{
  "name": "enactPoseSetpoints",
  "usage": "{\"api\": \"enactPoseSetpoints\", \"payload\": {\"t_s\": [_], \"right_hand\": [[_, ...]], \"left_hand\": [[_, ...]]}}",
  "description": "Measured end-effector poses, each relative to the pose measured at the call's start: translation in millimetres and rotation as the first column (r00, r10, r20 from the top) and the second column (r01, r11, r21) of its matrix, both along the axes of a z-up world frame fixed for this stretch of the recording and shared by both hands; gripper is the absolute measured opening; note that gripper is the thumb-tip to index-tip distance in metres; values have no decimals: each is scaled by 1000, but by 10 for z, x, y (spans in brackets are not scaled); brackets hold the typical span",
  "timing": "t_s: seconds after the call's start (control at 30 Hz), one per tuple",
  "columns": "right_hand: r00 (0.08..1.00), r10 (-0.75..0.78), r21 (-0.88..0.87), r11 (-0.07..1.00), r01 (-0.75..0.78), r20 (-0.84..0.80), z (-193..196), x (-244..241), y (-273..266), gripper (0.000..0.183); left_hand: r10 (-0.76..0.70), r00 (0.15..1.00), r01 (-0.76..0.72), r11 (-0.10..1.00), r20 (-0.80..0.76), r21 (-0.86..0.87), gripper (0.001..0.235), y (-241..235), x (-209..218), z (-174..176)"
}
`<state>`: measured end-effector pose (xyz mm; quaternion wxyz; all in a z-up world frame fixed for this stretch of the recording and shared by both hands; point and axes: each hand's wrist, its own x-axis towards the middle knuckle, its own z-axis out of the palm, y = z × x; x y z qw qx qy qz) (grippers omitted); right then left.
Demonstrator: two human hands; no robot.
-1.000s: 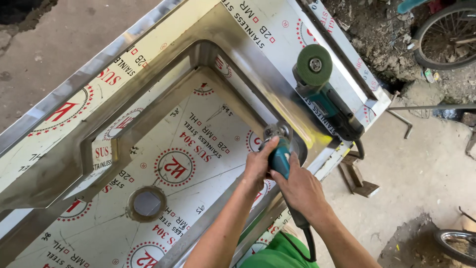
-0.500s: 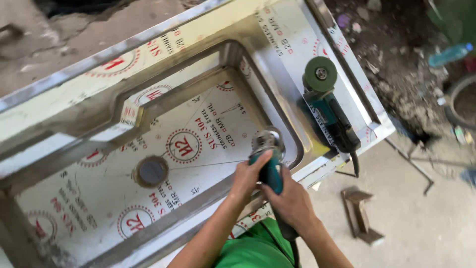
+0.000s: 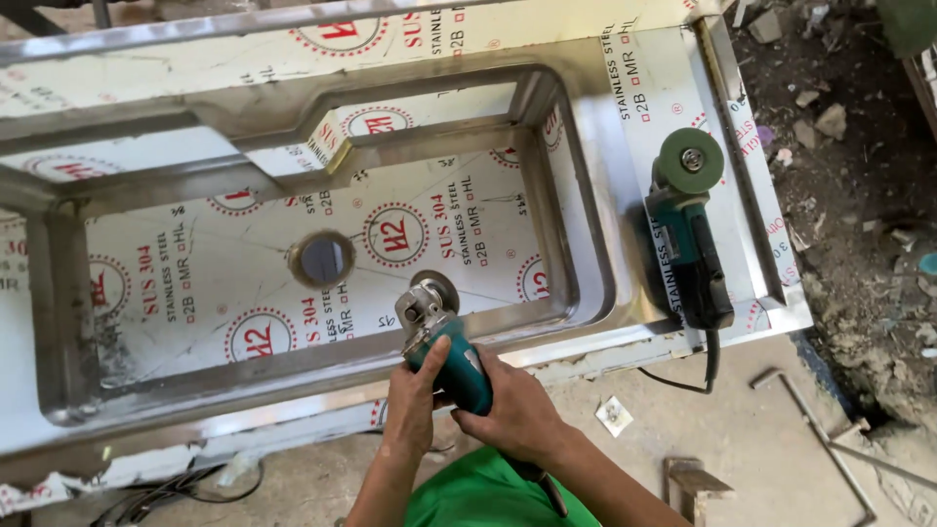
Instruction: The person is using an angle grinder to smooth and finish the edges and interior of a stainless steel sink basin.
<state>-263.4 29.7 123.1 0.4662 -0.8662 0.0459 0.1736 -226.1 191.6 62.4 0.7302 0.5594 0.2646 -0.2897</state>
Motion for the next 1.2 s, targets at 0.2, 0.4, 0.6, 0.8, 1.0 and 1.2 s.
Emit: {"api": "enactPoseSetpoints", "payload": {"t_s": [0.2, 0.4, 0.6, 0.8, 1.0, 1.2], "right_hand": [[991, 111, -38, 993, -109, 74, -182, -612, 403, 92], [974, 225, -55, 973, -225, -1, -187, -1520, 1015, 82], [960, 264, -25, 964, -263, 94, -281, -2275, 1308, 94], [958, 275, -50, 961, -272, 82, -230, -2655, 1339, 95], [972, 212, -40, 977, -209, 99, -169, -2874, 1174, 94], [988, 148, -111, 983, -143, 40, -128, -2982, 984, 95]], "left_hand": [[132, 982, -138, 990, 135, 38, 54, 391, -774, -201], [318, 927, -316, 948, 197, -43, 43, 941, -1877, -253], [362, 913, -367, 930, 190, -9, 43, 1232, -2646, -185], [415, 883, -406, 910, 220, -86, 41, 1213, -3029, -140], [398, 885, -375, 917, 243, -137, 41, 1019, -3169, -120], [317, 895, -286, 948, 312, -143, 42, 814, -3183, -75]]}}
